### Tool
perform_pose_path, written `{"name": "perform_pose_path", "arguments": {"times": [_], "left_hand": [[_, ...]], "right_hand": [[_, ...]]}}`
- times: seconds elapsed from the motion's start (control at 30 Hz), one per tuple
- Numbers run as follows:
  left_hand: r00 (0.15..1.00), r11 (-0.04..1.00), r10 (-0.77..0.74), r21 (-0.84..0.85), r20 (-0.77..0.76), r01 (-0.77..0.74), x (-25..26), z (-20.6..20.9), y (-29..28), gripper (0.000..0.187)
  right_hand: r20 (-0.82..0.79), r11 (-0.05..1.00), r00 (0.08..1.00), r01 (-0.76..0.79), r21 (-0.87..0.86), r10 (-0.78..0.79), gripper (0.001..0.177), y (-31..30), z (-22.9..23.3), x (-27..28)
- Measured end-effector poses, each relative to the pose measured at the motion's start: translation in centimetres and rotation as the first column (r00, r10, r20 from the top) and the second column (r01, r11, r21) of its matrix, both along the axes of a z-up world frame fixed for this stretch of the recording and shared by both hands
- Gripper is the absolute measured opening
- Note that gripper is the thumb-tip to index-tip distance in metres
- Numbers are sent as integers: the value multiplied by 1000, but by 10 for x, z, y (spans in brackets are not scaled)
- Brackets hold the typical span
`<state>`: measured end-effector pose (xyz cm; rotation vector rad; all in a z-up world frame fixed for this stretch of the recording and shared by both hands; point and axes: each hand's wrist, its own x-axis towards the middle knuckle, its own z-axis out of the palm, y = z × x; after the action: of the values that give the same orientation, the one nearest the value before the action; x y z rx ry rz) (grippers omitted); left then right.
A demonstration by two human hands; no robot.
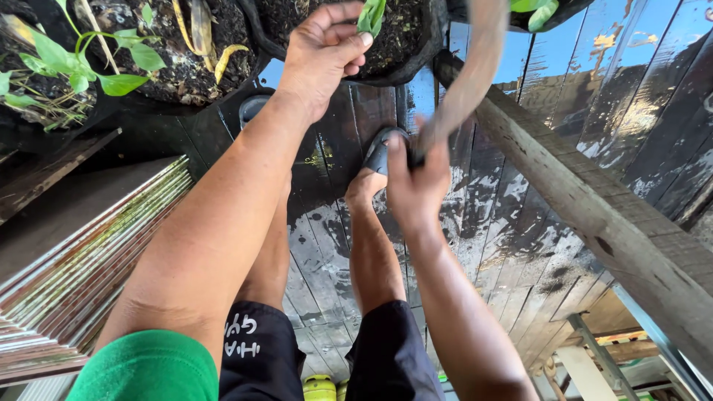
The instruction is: Weeding and maintaining potted plants using a gardening tool.
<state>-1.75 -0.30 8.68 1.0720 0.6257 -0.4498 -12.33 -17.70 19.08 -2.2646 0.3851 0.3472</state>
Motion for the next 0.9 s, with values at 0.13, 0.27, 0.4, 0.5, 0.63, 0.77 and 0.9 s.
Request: {"name": "perform_pose_path", "arguments": {"times": [0.13, 0.27, 0.4, 0.5, 0.63, 0.77, 0.9], "left_hand": [[995, 998, 4, -61, -96, -10, -6, 2, 1, 14], [993, 995, 24, -96, -112, -35, -11, 0, 4, 13], [989, 990, 56, -117, -134, -72, -12, -3, 9, 14], [988, 992, 51, -106, -146, -67, -12, 2, 10, 17], [990, 997, 7, -79, -143, -19, -13, 1, 12, 20], [990, 999, 17, -44, -137, -23, -14, -4, 14, 21], [991, 998, 32, -54, -130, -40, -11, -9, 15, 20]], "right_hand": [[307, 973, 943, 59, 224, -127, 61, 26, -51, 53], [278, 889, 929, 99, 447, -243, 62, 41, -87, 89], [209, 822, 933, 133, 553, -292, 59, 42, -98, 89], [138, 772, 943, 157, 616, -302, 57, 41, -89, 88], [250, 845, 952, 16, 534, -176, 58, 38, -95, 90], [105, 748, 962, 127, 651, -254, 51, 39, -89, 101], [106, 805, 968, 127, 579, -229, 46, 32, -91, 106]]}}
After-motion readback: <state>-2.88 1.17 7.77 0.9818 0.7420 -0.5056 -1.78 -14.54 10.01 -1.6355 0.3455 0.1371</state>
